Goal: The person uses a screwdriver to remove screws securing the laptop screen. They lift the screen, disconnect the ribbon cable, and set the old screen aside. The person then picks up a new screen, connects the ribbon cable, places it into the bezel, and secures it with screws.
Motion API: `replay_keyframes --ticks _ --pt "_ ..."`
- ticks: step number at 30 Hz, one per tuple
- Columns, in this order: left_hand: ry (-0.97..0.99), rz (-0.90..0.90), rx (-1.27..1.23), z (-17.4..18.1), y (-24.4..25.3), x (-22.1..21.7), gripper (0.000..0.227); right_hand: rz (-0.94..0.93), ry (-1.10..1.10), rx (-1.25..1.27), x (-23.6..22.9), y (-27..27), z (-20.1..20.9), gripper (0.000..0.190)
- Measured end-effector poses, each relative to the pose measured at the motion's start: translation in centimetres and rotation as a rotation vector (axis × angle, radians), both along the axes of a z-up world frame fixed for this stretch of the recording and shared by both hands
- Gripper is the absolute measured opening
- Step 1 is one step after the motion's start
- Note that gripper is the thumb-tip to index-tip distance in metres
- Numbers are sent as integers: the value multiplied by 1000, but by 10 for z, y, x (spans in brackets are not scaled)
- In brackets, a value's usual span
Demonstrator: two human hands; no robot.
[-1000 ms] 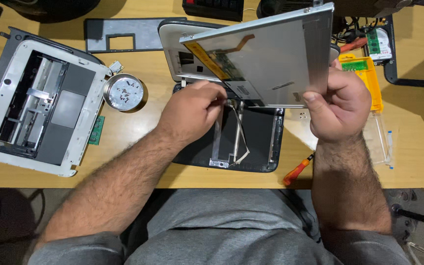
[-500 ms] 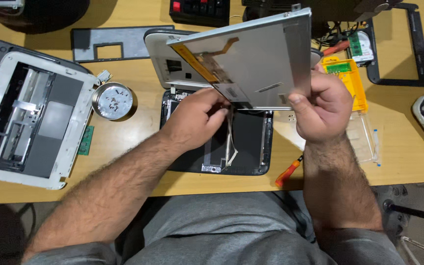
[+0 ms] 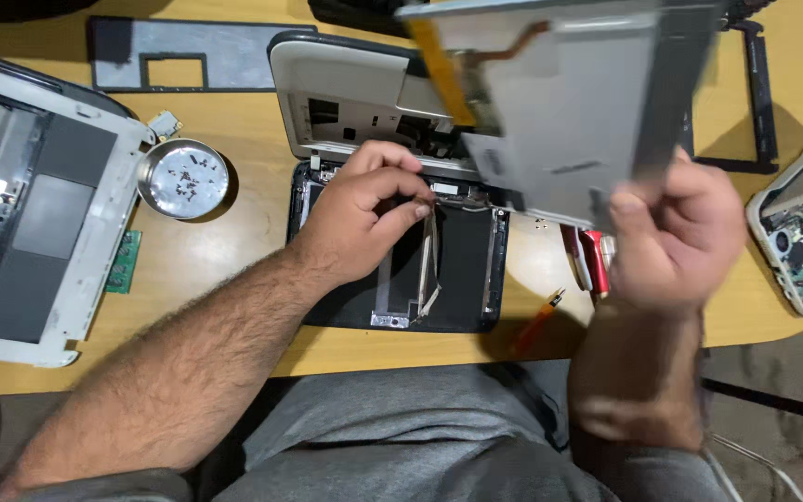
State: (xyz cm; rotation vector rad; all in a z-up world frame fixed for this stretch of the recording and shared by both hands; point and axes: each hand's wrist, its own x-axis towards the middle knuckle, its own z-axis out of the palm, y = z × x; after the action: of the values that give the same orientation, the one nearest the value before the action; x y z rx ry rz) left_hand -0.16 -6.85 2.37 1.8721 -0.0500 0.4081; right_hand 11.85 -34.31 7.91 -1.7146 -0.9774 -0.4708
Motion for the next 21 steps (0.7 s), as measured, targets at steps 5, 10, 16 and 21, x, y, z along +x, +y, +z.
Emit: replay_keyframes --ticks 5,10,16,21 --pt "-7 9 -165 2 -6 -3 13 -131 163 -85 -37 -30 1 20" --pt "84 61 -308 -3 -17 -6 34 -214 382 -143 -80 -42 -2 34" --pt "-46 -24 -434 1 -29 -6 29 -272 415 -285 -103 -48 -8 33" --pt "-3 98 -323 7 -36 -7 38 -295 469 -148 -116 -49 -25 18"
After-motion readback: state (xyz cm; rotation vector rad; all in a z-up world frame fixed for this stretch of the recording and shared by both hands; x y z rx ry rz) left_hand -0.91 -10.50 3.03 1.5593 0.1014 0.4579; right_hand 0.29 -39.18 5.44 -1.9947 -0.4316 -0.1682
